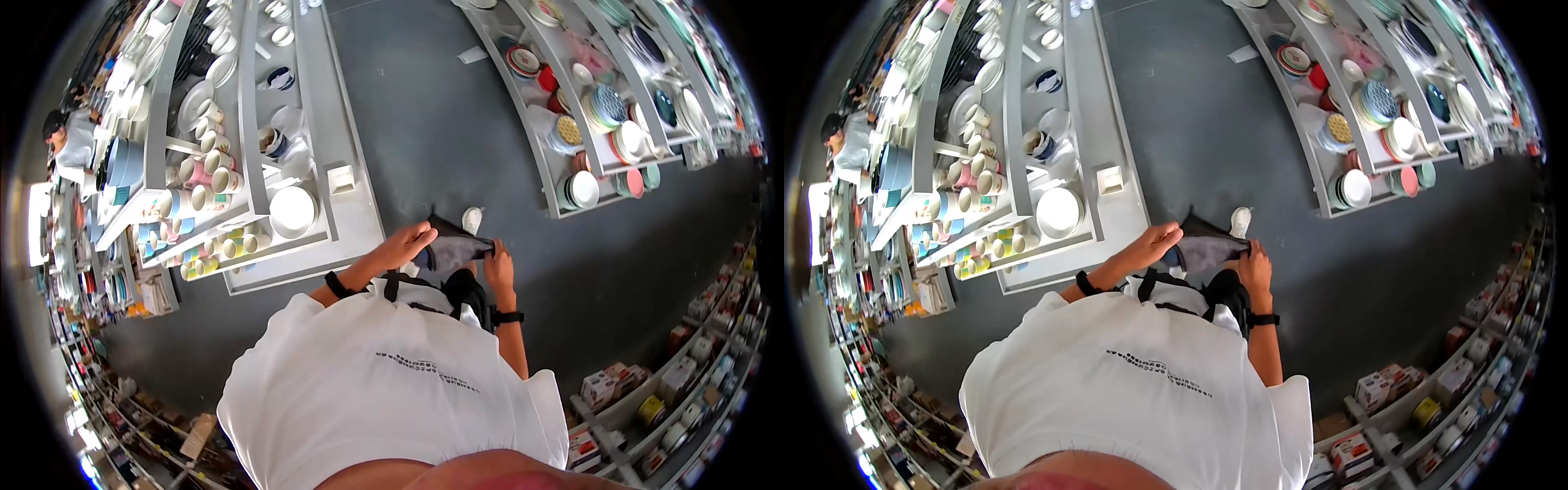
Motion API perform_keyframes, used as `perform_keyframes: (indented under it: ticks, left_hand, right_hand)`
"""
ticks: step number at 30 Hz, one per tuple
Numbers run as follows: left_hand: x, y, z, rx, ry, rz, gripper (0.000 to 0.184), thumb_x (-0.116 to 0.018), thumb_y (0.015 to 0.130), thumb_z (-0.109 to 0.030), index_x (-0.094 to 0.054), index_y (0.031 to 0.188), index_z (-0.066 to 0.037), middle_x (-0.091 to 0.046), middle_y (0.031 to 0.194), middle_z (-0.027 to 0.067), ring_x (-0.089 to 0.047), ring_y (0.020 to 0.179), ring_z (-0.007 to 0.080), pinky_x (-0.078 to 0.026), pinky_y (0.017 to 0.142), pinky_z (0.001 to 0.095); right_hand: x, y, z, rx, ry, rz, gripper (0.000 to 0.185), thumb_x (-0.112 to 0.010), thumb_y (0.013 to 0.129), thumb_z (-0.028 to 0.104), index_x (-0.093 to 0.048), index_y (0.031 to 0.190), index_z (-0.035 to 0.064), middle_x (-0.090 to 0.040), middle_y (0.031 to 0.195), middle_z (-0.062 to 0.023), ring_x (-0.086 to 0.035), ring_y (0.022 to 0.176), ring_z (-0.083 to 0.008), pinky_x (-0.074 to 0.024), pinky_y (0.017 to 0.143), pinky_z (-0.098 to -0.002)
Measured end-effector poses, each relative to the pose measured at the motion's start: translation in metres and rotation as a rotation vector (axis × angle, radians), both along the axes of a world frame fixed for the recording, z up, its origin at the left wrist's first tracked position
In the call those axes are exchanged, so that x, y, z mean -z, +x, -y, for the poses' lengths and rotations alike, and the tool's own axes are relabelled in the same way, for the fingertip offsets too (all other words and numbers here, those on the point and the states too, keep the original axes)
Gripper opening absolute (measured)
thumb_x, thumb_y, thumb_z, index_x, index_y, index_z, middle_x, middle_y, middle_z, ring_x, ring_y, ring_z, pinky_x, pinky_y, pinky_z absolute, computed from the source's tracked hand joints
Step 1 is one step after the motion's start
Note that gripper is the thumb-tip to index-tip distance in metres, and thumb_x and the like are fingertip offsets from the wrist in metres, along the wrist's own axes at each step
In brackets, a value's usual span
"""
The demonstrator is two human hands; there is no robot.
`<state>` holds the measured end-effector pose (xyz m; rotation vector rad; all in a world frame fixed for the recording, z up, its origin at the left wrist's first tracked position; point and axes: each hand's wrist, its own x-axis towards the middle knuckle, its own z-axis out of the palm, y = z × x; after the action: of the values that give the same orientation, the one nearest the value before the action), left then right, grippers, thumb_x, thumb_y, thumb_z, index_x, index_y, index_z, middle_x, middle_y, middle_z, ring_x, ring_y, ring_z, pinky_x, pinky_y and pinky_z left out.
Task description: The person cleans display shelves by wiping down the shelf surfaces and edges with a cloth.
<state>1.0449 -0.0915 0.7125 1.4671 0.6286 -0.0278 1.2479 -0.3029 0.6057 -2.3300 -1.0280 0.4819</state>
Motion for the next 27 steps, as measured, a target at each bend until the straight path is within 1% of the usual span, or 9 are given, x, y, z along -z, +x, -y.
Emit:
perform_keyframes:
  ticks: [2, 4, 9, 13, 16, 19, 22, 24, 27]
  left_hand:
    - [0.017, 0.017, -0.020, 0.088, 0.224, -0.023, 0.044, -0.059, 0.100, -0.046, -0.040, 0.084, -0.008, -0.031, 0.068, -0.0002, -0.030, 0.063, 0.0115, -0.031, 0.056, 0.0303]
    - [0.027, 0.036, -0.041, 0.160, 0.196, -0.172, 0.054, -0.074, 0.087, -0.051, -0.042, 0.090, -0.008, -0.037, 0.072, 0.0024, -0.036, 0.066, 0.0144, -0.035, 0.059, 0.0321]
    - [0.040, 0.068, -0.071, 0.187, 0.400, -0.330, 0.052, -0.081, 0.078, -0.021, -0.048, 0.117, -0.008, -0.064, 0.092, 0.0127, -0.063, 0.089, 0.0345, -0.047, 0.075, 0.0452]
    - [0.036, 0.078, -0.085, -0.109, 0.468, -0.511, 0.037, -0.071, 0.084, -0.010, -0.050, 0.114, -0.008, -0.067, 0.096, 0.0107, -0.064, 0.091, 0.0337, -0.048, 0.077, 0.0434]
    - [0.042, 0.098, -0.094, -0.726, 0.157, -0.061, 0.029, -0.065, 0.086, -0.005, -0.056, 0.114, -0.005, -0.067, 0.098, 0.0197, -0.065, 0.093, 0.0360, -0.050, 0.080, 0.0439]
    - [0.064, 0.102, -0.109, -0.858, 0.542, 0.061, 0.025, -0.059, 0.091, -0.007, -0.060, 0.115, -0.004, -0.067, 0.097, 0.0172, -0.065, 0.093, 0.0263, -0.050, 0.084, 0.0378]
    - [0.073, 0.098, -0.135, -0.873, 0.056, -0.232, 0.027, -0.053, 0.096, -0.013, -0.063, 0.119, -0.003, -0.066, 0.106, 0.0125, -0.062, 0.099, 0.0206, -0.049, 0.089, 0.0346]
    - [0.067, 0.104, -0.155, -1.138, -0.424, 0.263, 0.034, -0.049, 0.100, -0.019, -0.059, 0.127, -0.002, -0.064, 0.117, 0.0074, -0.060, 0.106, 0.0184, -0.049, 0.094, 0.0336]
    - [0.058, 0.123, -0.172, -1.152, -0.458, 0.345, 0.040, -0.050, 0.097, -0.019, -0.054, 0.132, -0.001, -0.062, 0.123, 0.0064, -0.058, 0.109, 0.0178, -0.049, 0.093, 0.0340]
  right_hand:
    - [0.017, 0.045, -0.027, -0.080, 0.016, -0.179, 0.025, -0.053, 0.095, 0.018, -0.057, 0.111, -0.0009, -0.064, 0.106, -0.0282, -0.057, 0.096, -0.0523, -0.0474, 0.078, -0.0526]
    - [-0.027, 0.079, -0.068, -0.099, -0.028, -0.325, 0.027, -0.054, 0.097, 0.020, -0.056, 0.111, -0.0036, -0.067, 0.098, -0.0227, -0.063, 0.094, -0.0428, -0.0481, 0.079, -0.0447]
    - [-0.074, 0.171, -0.152, -0.440, 0.178, -1.055, 0.019, -0.061, 0.091, 0.005, -0.058, 0.109, -0.0026, -0.060, 0.086, -0.0012, -0.051, 0.089, -0.0081, -0.0444, 0.078, -0.0266]
    - [-0.056, 0.226, -0.232, -0.557, 0.069, -1.078, 0.019, -0.063, 0.085, -0.008, -0.058, 0.101, 0.0014, -0.061, 0.092, -0.0010, -0.052, 0.088, -0.0075, -0.0445, 0.078, -0.0247]
    - [-0.049, 0.247, -0.295, -0.773, -0.168, -0.447, 0.027, -0.062, 0.082, -0.015, -0.055, 0.098, 0.0055, -0.060, 0.101, -0.0017, -0.053, 0.091, -0.0091, -0.0463, 0.080, -0.0255]
    - [-0.045, 0.237, -0.345, -0.878, 0.042, -1.111, 0.040, -0.070, 0.075, -0.013, -0.052, 0.103, 0.0083, -0.061, 0.099, -0.0077, -0.058, 0.094, -0.0124, -0.0487, 0.078, -0.0280]
    - [-0.047, 0.230, -0.395, -0.852, -0.197, -1.184, 0.043, -0.073, 0.077, -0.006, -0.050, 0.110, 0.0079, -0.063, 0.094, -0.0120, -0.061, 0.086, -0.0144, -0.0487, 0.074, -0.0279]
    - [-0.059, 0.215, -0.443, -1.083, -0.678, -0.224, 0.044, -0.076, 0.080, 0.005, -0.051, 0.116, 0.0075, -0.063, 0.092, -0.0122, -0.062, 0.083, -0.0144, -0.0484, 0.072, -0.0287]
    - [-0.101, 0.189, -0.476, -1.317, -0.619, -0.482, 0.050, -0.075, 0.084, 0.013, -0.051, 0.127, 0.0084, -0.067, 0.090, -0.0096, -0.062, 0.081, -0.0128, -0.0499, 0.072, -0.0313]
